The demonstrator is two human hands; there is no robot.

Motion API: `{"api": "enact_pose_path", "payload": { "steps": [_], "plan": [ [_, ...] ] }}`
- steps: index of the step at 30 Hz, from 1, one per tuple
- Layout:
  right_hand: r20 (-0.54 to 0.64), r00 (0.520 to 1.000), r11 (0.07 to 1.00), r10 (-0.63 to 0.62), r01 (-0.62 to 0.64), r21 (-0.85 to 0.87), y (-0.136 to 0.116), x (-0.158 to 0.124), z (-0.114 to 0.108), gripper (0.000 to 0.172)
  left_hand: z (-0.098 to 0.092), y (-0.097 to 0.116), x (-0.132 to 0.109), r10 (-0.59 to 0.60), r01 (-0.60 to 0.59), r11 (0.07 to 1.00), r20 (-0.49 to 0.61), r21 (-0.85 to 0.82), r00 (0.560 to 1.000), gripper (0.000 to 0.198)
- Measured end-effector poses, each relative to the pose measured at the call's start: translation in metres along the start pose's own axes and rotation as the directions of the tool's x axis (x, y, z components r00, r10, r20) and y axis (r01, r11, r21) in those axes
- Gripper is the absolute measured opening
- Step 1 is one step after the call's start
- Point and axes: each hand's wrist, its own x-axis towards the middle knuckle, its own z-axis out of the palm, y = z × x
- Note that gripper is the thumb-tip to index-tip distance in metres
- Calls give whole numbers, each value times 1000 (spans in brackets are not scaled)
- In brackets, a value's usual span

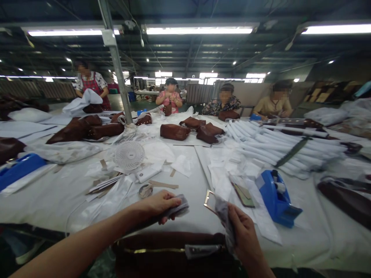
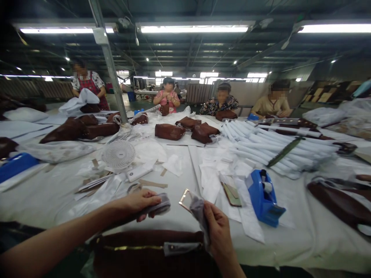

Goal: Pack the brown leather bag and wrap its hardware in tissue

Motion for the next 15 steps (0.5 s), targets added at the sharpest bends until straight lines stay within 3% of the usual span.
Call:
{"api": "enact_pose_path", "payload": {
  "steps": [3,6,10,15],
  "plan": [
    [45,996,984,71,-78,161,3,-11,3,40,25,-5,7,-14,24,998,177,-51,984,40],
    [241,970,997,-25,44,-71,5,-18,14,38,44,-7,9,11,25,990,254,-142,967,24],
    [393,905,878,-160,313,-361,3,-19,26,31,47,-12,7,17,34,976,231,-214,973,9],
    [464,882,877,-88,289,-384,1,-12,29,32,43,-17,2,-6,54,964,181,-261,984,7]
  ]
}}
